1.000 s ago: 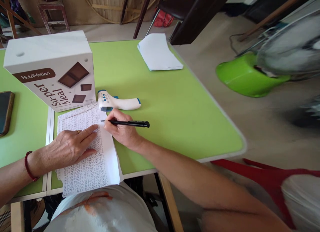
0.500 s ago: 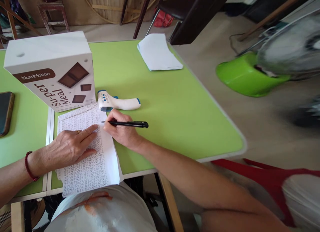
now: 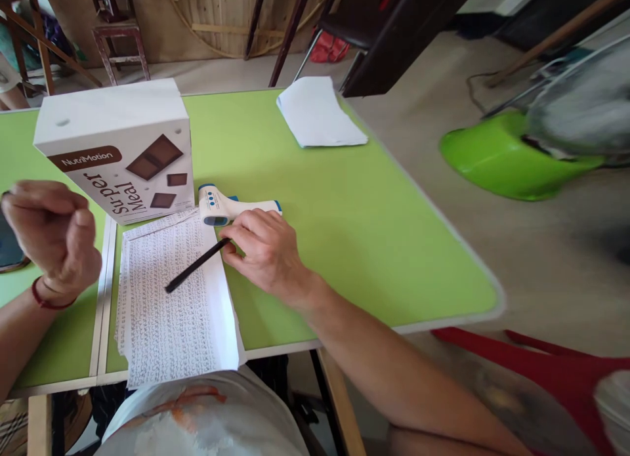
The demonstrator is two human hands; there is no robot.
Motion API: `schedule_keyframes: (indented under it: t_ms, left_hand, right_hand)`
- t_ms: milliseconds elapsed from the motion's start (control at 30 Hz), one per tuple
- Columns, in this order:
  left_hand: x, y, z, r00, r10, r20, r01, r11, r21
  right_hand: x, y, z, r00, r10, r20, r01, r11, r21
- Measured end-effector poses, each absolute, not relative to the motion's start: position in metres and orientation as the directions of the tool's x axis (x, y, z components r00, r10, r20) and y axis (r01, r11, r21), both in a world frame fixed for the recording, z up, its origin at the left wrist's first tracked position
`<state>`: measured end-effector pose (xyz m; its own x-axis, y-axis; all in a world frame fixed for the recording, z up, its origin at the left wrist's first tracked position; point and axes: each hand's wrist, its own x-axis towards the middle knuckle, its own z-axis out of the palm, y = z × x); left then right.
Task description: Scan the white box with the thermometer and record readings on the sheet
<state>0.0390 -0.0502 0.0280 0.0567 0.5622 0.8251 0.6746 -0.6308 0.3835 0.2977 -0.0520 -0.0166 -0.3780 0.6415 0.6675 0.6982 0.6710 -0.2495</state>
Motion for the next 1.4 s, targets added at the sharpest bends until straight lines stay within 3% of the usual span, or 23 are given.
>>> schedule_keyframes:
  t_ms: [67, 133, 233, 367, 500, 633, 767, 933, 1033, 1100, 1133, 1233, 1333, 1400]
  left_hand:
    - [0.029, -0.038, 0.026, -0.131, 0.586, 0.800, 0.680, -0.534, 0.502]
    - [0.022, -0.026, 0.018, -0.154, 0.665, 0.731, 0.623, -0.509, 0.594]
    - [0.016, -0.013, 0.007, 0.007, 0.823, 0.568, 0.424, -0.517, 0.744]
    - [0.015, -0.007, 0.002, 0.165, 0.911, 0.379, 0.259, -0.411, 0.874]
    - [0.013, -0.005, 0.000, 0.139, 0.935, 0.326, 0.237, -0.351, 0.906]
    - [0.012, -0.003, -0.004, 0.129, 0.936, 0.329, 0.232, -0.351, 0.907]
    - [0.012, -0.002, -0.006, 0.106, 0.934, 0.342, 0.232, -0.357, 0.905]
    - [0.012, -0.005, -0.002, -0.019, 0.929, 0.369, 0.293, -0.348, 0.891]
    - [0.014, -0.014, 0.007, -0.076, 0.932, 0.355, 0.335, -0.311, 0.889]
    - [0.019, -0.023, 0.014, -0.070, 0.942, 0.329, 0.309, -0.293, 0.905]
    - [0.022, -0.027, 0.017, -0.041, 0.949, 0.313, 0.263, -0.292, 0.920]
    - [0.033, -0.039, 0.021, 0.098, 0.965, 0.243, 0.091, -0.252, 0.964]
    - [0.042, -0.046, 0.021, 0.175, 0.966, 0.193, 0.042, -0.203, 0.978]
    - [0.045, -0.048, 0.020, 0.174, 0.971, 0.162, 0.079, -0.178, 0.981]
  right_hand:
    - [0.298, -0.052, -0.017, -0.427, 0.651, 0.627, 0.708, 0.672, -0.216]
    - [0.298, -0.052, -0.017, -0.482, 0.660, 0.576, 0.702, 0.684, -0.197]
    - [0.298, -0.053, -0.017, -0.547, 0.665, 0.509, 0.686, 0.705, -0.183]
    - [0.300, -0.050, -0.018, -0.541, 0.649, 0.534, 0.668, 0.718, -0.196]
    - [0.303, -0.038, -0.024, -0.351, 0.674, 0.650, 0.756, 0.614, -0.228]
    - [0.301, -0.025, -0.034, -0.260, 0.811, 0.525, 0.880, 0.422, -0.216]
    - [0.300, -0.018, -0.043, -0.310, 0.841, 0.444, 0.865, 0.443, -0.234]
    - [0.304, -0.017, -0.039, -0.163, 0.820, 0.549, 0.821, 0.421, -0.385]
    - [0.304, -0.025, -0.020, 0.058, 0.767, 0.639, 0.649, 0.458, -0.608]
    - [0.301, -0.035, -0.001, 0.207, 0.733, 0.648, 0.420, 0.531, -0.736]
    - [0.299, -0.042, 0.009, 0.203, 0.774, 0.600, 0.293, 0.537, -0.791]
    - [0.291, -0.064, 0.035, -0.053, 0.933, 0.356, -0.060, 0.353, -0.934]
    - [0.281, -0.079, 0.047, -0.283, 0.945, 0.165, -0.216, 0.105, -0.971]
    - [0.273, -0.082, 0.048, -0.345, 0.933, 0.101, -0.276, 0.002, -0.961]
